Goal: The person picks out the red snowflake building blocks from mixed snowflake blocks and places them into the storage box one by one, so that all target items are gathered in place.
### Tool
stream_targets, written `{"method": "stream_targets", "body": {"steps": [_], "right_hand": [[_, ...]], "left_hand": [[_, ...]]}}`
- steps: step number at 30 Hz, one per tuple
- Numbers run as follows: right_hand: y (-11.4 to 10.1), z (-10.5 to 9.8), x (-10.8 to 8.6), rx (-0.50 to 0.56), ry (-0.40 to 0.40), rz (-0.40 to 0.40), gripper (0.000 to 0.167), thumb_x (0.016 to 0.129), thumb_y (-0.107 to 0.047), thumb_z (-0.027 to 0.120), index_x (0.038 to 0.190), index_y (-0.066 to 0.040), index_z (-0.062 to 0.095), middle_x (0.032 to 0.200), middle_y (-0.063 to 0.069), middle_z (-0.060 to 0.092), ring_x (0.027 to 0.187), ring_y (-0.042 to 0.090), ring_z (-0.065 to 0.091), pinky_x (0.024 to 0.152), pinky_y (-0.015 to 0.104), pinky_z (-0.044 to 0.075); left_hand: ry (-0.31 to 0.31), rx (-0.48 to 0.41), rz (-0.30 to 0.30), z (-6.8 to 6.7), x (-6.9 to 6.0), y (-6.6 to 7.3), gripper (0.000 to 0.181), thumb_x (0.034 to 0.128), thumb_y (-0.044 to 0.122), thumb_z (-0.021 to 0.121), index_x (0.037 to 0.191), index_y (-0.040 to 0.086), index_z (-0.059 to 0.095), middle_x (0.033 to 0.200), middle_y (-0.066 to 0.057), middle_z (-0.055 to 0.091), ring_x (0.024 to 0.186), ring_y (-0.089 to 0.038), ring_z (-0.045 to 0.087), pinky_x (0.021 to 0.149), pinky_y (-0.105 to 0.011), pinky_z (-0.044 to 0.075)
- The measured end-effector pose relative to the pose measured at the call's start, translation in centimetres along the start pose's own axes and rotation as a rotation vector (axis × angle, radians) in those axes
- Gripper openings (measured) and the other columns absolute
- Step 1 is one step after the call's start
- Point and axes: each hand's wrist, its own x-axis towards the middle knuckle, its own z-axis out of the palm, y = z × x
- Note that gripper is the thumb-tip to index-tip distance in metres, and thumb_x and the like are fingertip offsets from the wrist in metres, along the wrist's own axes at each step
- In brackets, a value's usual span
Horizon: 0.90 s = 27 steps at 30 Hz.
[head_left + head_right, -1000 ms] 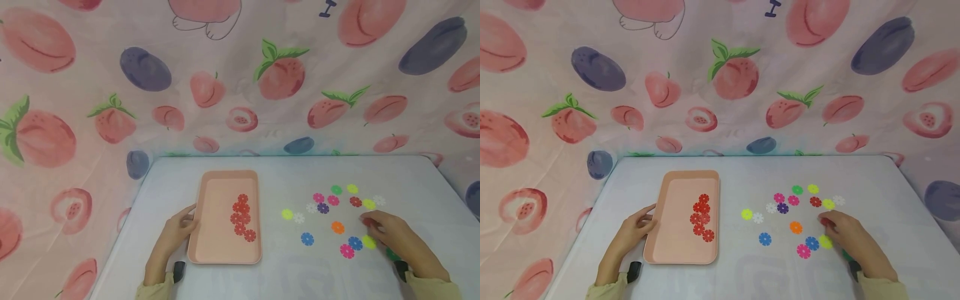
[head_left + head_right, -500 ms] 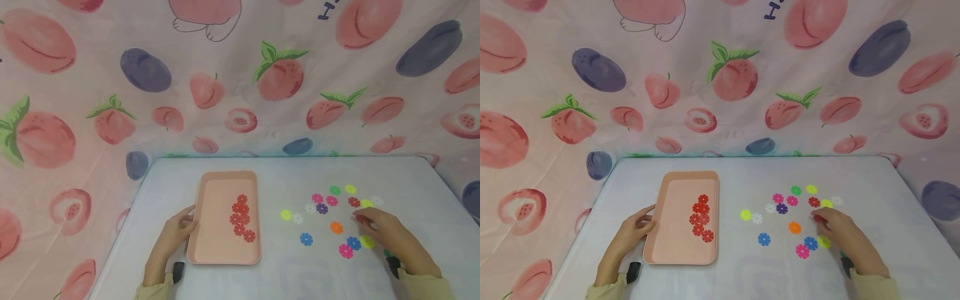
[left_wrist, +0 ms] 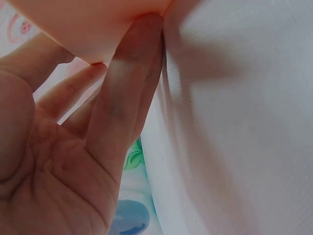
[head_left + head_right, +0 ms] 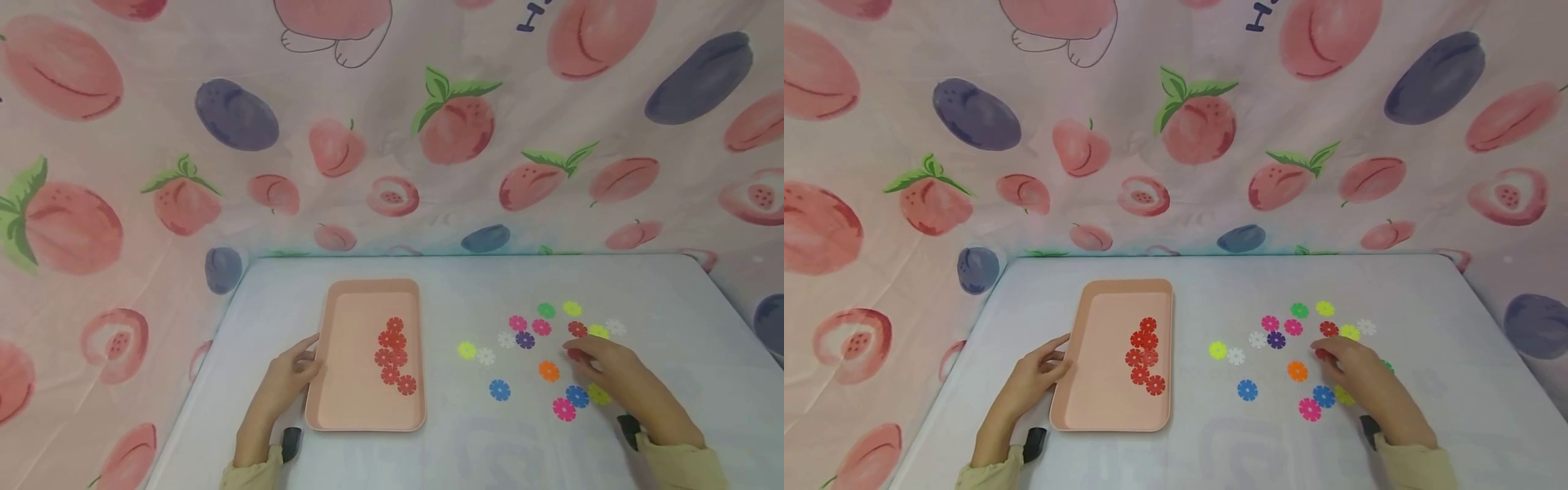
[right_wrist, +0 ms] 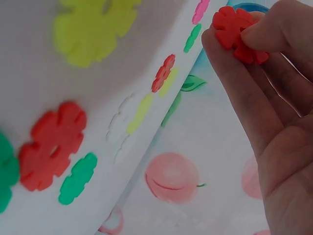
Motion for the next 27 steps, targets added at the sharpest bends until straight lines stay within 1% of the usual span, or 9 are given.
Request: {"method": "stream_targets", "body": {"steps": [3,6,9,14,18,20,22,27], "right_hand": [[-0.4,0.1,0.0,0.003,0.034,-0.035,0.031,0.083,-0.006,0.078,0.113,-0.003,0.07,0.1,0.007,0.07,0.096,0.031,0.065,0.082,0.049,0.058],[-0.9,0.2,0.0,0.007,0.071,-0.068,0.031,0.082,-0.004,0.078,0.112,-0.003,0.071,0.102,0.008,0.071,0.098,0.031,0.067,0.083,0.049,0.057],[-1.4,0.2,0.2,0.012,0.089,-0.091,0.032,0.081,-0.003,0.079,0.112,-0.004,0.07,0.102,0.008,0.072,0.099,0.031,0.067,0.083,0.048,0.057],[-2.0,0.4,0.4,0.033,0.069,-0.099,0.032,0.082,-0.005,0.079,0.112,-0.005,0.071,0.101,0.005,0.071,0.096,0.028,0.067,0.082,0.046,0.058],[-2.6,0.4,0.7,0.054,0.034,-0.098,0.032,0.083,-0.005,0.078,0.113,-0.004,0.07,0.1,0.003,0.07,0.095,0.024,0.067,0.082,0.044,0.058],[-2.9,0.5,0.9,0.059,0.032,-0.106,0.031,0.084,-0.004,0.077,0.114,-0.003,0.069,0.099,0.002,0.07,0.093,0.022,0.067,0.082,0.043,0.059],[-3.3,0.5,1.1,0.065,0.041,-0.115,0.028,0.085,-0.004,0.075,0.113,-0.003,0.07,0.097,0.001,0.07,0.092,0.021,0.067,0.082,0.043,0.059],[-4.1,0.5,1.4,0.09,0.074,-0.17,0.023,0.087,-0.003,0.073,0.11,-0.004,0.071,0.102,0.005,0.072,0.097,0.027,0.068,0.085,0.046,0.057]], "left_hand": [[-0.003,0.005,-0.001,0.0,0.0,0.0,0.056,0.0957,0.018,0.067,0.148,0.011,0.047,0.117,-0.017,0.068,0.098,-0.027,0.07,0.073,-0.033,0.06],[-0.003,0.012,0.001,0.0,0.0,-0.1,0.056,0.0957,0.019,0.067,0.148,0.011,0.047,0.117,-0.017,0.068,0.099,-0.027,0.07,0.073,-0.033,0.06],[-0.001,0.014,-0.001,0.0,0.0,0.0,0.056,0.0957,0.018,0.067,0.148,0.011,0.047,0.117,-0.017,0.068,0.099,-0.027,0.07,0.073,-0.033,0.06],[0.0,0.002,-0.005,0.0,-0.1,0.0,0.056,0.0957,0.018,0.067,0.147,0.011,0.047,0.118,-0.018,0.067,0.101,-0.03,0.07,0.074,-0.034,0.06],[-0.005,-0.006,-0.001,0.0,-0.1,0.0,0.056,0.096,0.018,0.066,0.148,0.011,0.047,0.119,-0.018,0.067,0.102,-0.03,0.069,0.074,-0.035,0.06],[-0.006,-0.007,0.001,0.0,-0.1,0.0,0.055,0.0961,0.017,0.066,0.148,0.011,0.047,0.119,-0.018,0.067,0.102,-0.03,0.069,0.074,-0.035,0.06],[-0.006,-0.003,0.001,0.0,-0.1,0.0,0.055,0.0962,0.017,0.066,0.148,0.011,0.047,0.119,-0.018,0.067,0.102,-0.03,0.069,0.074,-0.035,0.06],[-0.004,0.005,-0.002,0.0,-0.2,0.0,0.056,0.096,0.018,0.066,0.148,0.011,0.047,0.119,-0.018,0.067,0.102,-0.029,0.07,0.074,-0.034,0.06]]}}
